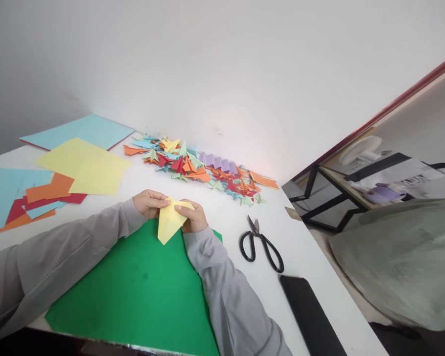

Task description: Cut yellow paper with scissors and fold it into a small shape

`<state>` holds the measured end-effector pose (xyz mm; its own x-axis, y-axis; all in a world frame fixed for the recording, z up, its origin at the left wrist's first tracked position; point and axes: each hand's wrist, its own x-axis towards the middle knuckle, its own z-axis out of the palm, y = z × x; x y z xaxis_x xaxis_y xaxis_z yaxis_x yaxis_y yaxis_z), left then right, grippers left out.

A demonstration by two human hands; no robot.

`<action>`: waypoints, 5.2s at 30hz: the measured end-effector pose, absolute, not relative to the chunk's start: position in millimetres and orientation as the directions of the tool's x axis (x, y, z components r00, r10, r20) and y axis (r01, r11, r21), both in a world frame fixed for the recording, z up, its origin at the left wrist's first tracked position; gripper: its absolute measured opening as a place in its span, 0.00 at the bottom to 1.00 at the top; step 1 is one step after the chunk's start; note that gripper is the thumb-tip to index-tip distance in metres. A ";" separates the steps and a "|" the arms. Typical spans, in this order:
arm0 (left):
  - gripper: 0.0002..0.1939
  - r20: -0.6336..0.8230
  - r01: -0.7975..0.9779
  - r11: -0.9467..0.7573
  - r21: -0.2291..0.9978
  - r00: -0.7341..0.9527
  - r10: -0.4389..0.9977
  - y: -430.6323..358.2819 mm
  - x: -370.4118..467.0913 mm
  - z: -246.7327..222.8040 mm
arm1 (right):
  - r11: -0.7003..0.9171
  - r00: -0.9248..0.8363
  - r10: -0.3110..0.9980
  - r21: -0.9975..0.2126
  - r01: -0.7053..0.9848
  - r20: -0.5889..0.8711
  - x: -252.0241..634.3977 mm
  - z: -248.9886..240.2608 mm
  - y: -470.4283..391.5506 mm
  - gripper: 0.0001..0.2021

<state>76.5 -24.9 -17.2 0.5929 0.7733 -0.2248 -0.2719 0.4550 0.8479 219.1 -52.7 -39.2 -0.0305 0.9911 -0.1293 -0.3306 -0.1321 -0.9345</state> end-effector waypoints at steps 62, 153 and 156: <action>0.07 -0.436 -0.308 0.567 0.764 0.401 0.805 -23.4 80.5 -9.8 | 0.251 0.225 0.941 -0.968 0.030 0.251 218.4 -38.0 -54.4 0.15; 0.05 -0.362 -0.257 0.496 0.830 0.429 0.828 -28.9 79.4 -12.1 | 0.083 0.251 0.968 -0.973 -0.214 0.027 217.2 -34.1 -53.8 0.27; 0.02 -0.390 -0.237 0.543 0.805 0.479 0.787 -26.5 78.9 -10.9 | 0.082 0.265 0.964 -0.966 -0.245 0.014 219.0 -34.0 -52.4 0.26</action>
<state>78.9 -26.5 -10.9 0.4787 0.7867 -0.3898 -0.2374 0.5434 0.8052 219.0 -52.4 -34.0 0.2651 0.9641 0.0142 -0.2454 0.0817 -0.9660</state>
